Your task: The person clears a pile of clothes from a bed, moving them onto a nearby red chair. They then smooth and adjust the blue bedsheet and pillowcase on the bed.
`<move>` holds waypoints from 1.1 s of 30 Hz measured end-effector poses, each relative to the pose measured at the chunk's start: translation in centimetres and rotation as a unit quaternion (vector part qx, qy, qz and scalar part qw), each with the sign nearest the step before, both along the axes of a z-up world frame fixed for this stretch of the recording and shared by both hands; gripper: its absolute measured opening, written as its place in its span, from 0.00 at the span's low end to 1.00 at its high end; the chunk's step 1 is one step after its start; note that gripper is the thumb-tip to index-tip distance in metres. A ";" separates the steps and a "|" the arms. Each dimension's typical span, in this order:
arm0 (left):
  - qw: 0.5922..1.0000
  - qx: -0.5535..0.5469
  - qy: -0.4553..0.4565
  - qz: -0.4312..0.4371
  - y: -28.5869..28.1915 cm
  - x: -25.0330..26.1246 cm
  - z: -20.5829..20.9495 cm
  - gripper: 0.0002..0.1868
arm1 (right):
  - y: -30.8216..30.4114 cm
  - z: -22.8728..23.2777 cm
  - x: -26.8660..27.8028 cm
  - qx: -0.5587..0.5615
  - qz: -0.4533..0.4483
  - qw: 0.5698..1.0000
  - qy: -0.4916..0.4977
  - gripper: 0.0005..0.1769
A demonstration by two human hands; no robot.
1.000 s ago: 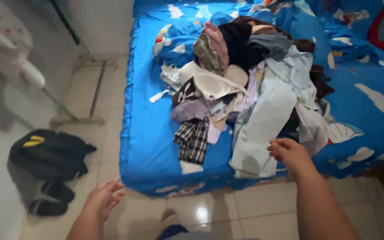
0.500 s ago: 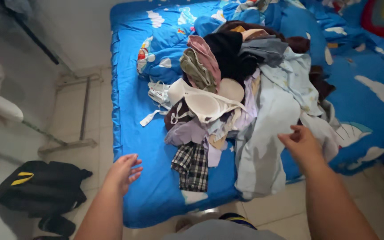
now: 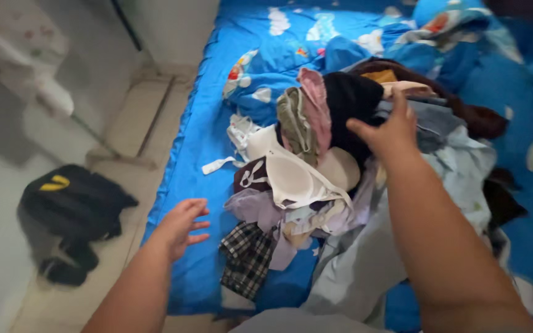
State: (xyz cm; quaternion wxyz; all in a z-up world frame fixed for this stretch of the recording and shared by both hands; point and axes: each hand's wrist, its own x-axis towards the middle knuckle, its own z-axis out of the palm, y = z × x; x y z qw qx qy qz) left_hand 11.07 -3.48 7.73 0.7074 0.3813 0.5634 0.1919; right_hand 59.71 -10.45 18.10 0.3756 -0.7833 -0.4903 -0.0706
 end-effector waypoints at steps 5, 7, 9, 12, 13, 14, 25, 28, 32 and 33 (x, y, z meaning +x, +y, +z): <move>0.998 -0.063 -0.012 0.000 -1.7 5.5 -2.4 0.40 | 8.0 0.4 0.1 -0.045 0.087 0.995 0.030 0.67; 0.999 -0.042 -0.006 0.025 -1.8 8.2 -3.4 0.44 | 9.1 -1.3 -2.4 -0.284 0.071 0.956 0.006 0.46; 0.999 -0.024 -0.008 0.044 -1.4 10.5 -4.0 0.48 | 8.2 -3.5 -5.5 -0.168 0.185 0.967 0.057 0.39; 0.998 -0.029 -0.036 0.047 0.2 13.0 -4.5 0.51 | 3.6 -6.9 -9.9 -0.171 0.314 0.910 0.207 0.34; 0.997 -0.050 -0.048 0.033 0.7 13.5 -4.5 0.52 | 1.9 -7.9 -11.6 -0.172 0.308 0.927 0.132 0.30; 0.995 -0.072 -0.061 0.018 1.1 14.0 -4.6 0.53 | 0.3 -8.7 -12.9 -0.171 0.300 0.937 0.055 0.27; 0.921 0.365 0.126 0.051 1.6 21.0 -12.2 0.55 | -4.9 -9.0 -14.1 -0.208 0.416 0.874 0.141 0.35; 0.827 0.428 0.361 -0.049 2.3 20.1 -12.5 0.62 | -5.7 -9.4 -15.2 -0.199 0.467 0.853 0.120 0.28; 0.959 0.199 -0.045 0.199 -0.9 16.8 -9.5 0.44 | -5.3 -9.8 -15.3 -0.102 0.487 0.834 0.237 0.29; 0.956 0.194 -0.049 0.214 -1.2 15.8 -8.1 0.40 | -5.1 -9.8 -14.8 -0.063 0.469 0.825 0.310 0.26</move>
